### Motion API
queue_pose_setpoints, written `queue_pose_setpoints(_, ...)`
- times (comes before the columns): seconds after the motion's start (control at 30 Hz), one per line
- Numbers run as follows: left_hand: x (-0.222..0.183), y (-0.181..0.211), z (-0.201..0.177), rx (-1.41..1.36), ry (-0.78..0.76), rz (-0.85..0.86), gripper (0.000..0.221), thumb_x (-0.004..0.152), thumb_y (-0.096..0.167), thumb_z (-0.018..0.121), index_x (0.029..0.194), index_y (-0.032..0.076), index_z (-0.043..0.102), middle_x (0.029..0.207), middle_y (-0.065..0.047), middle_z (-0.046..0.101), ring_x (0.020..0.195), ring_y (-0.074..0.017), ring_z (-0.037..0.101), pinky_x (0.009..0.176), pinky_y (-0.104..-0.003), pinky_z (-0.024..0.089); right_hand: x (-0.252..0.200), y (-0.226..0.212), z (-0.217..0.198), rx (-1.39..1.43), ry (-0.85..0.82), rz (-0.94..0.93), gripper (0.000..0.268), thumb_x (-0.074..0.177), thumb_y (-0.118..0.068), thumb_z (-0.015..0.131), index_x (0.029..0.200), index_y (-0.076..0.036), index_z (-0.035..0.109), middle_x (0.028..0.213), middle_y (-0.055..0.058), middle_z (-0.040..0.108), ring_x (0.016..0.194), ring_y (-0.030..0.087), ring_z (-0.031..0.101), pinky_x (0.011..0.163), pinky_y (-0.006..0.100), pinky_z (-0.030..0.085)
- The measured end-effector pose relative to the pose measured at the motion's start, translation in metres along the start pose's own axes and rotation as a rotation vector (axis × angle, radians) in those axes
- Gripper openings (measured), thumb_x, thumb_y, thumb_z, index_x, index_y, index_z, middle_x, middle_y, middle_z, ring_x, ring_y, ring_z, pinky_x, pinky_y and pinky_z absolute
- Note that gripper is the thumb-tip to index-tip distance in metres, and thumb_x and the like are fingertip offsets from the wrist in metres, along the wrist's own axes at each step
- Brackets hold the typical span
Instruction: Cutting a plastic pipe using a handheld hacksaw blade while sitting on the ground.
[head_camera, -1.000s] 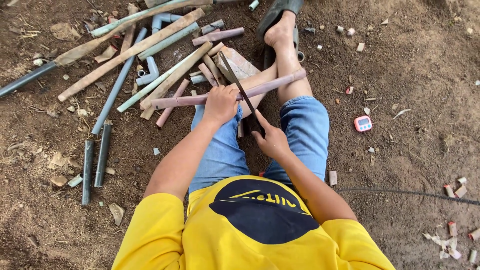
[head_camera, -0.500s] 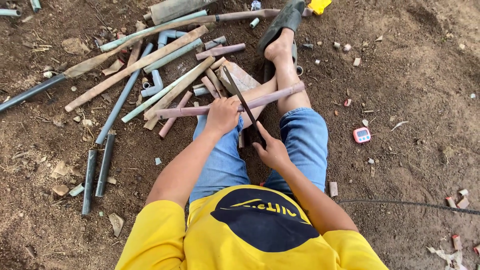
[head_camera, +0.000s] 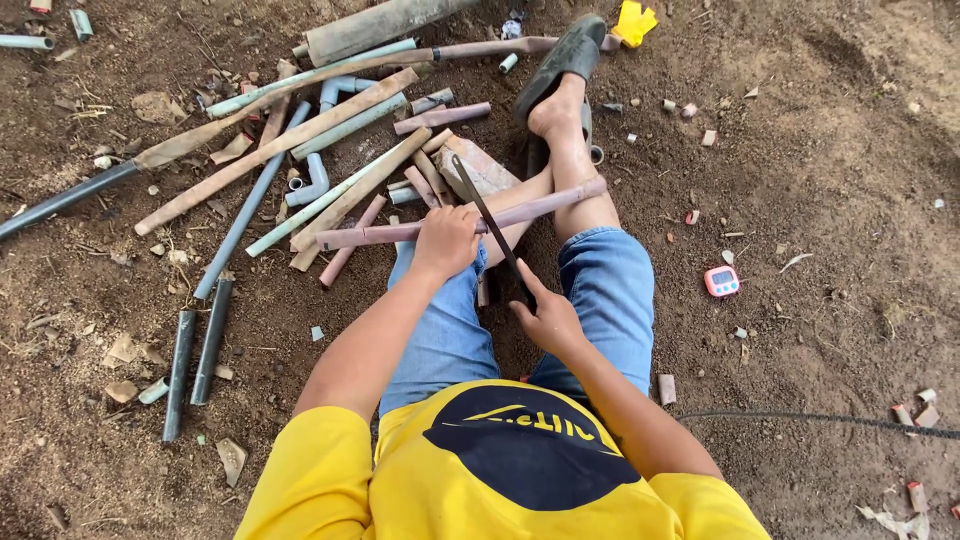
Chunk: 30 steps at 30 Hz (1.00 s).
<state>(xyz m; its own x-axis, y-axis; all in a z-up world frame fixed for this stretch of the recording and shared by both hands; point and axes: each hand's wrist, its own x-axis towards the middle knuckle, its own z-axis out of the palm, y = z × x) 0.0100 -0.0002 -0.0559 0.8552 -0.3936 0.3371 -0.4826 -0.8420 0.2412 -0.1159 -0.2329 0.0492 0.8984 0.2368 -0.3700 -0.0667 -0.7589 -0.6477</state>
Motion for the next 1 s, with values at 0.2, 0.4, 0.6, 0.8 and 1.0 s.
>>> queue_pose_setpoints(0.2, -0.001, 0.002, -0.007, -0.016, -0.015, 0.002, 0.033, 0.078, 0.031, 0.079, 0.106, 0.013, 0.073, 0.094, -0.007, 0.071, 0.086, -0.0284, 0.070, 0.080, -0.042, 0.052, 0.006, -0.019, -0.007, -0.010, -0.023, -0.014, 0.073, 0.108, -0.022, 0.065, 0.172, -0.018, 0.029, 0.080, 0.022, 0.075, 0.057, 0.029, 0.066, 0.050, 0.040, 0.045)
queue_pose_setpoints(0.4, 0.002, 0.002, -0.012, -0.054, -0.053, -0.011, 0.031, 0.083, 0.030, 0.077, 0.108, 0.012, 0.073, 0.096, -0.009, 0.071, 0.087, -0.0302, 0.069, 0.082, -0.043, 0.052, -0.027, 0.004, 0.004, 0.058, -0.030, 0.057, 0.076, 0.106, -0.020, 0.065, 0.172, -0.023, 0.027, 0.072, 0.019, 0.075, 0.049, 0.025, 0.062, 0.047, 0.035, 0.044)
queue_pose_setpoints(0.6, 0.001, 0.002, -0.009, -0.032, -0.066, -0.001, 0.033, 0.083, 0.029, 0.079, 0.110, 0.011, 0.073, 0.097, -0.009, 0.071, 0.088, -0.0293, 0.069, 0.083, -0.042, 0.052, 0.006, -0.006, -0.002, 0.015, 0.008, -0.048, 0.071, 0.108, -0.021, 0.065, 0.171, -0.018, 0.031, 0.067, 0.018, 0.071, 0.045, 0.024, 0.056, 0.045, 0.036, 0.038)
queue_pose_setpoints(0.8, -0.001, 0.001, -0.008, -0.011, -0.063, -0.014, 0.035, 0.083, 0.033, 0.077, 0.112, 0.013, 0.073, 0.098, -0.008, 0.071, 0.090, -0.0290, 0.070, 0.084, -0.042, 0.053, 0.002, -0.010, -0.003, 0.021, -0.003, -0.036, 0.074, 0.107, -0.022, 0.066, 0.171, -0.019, 0.030, 0.068, 0.019, 0.071, 0.045, 0.024, 0.057, 0.045, 0.037, 0.038)
queue_pose_setpoints(1.0, 0.007, 0.005, -0.026, -0.053, -0.086, -0.007, 0.027, 0.089, 0.027, 0.076, 0.109, 0.010, 0.073, 0.096, -0.010, 0.071, 0.086, -0.0295, 0.070, 0.083, -0.042, 0.054, -0.015, 0.012, 0.004, 0.041, -0.006, 0.031, 0.072, 0.108, -0.021, 0.064, 0.172, -0.025, 0.030, 0.068, 0.018, 0.073, 0.045, 0.021, 0.056, 0.045, 0.034, 0.040)
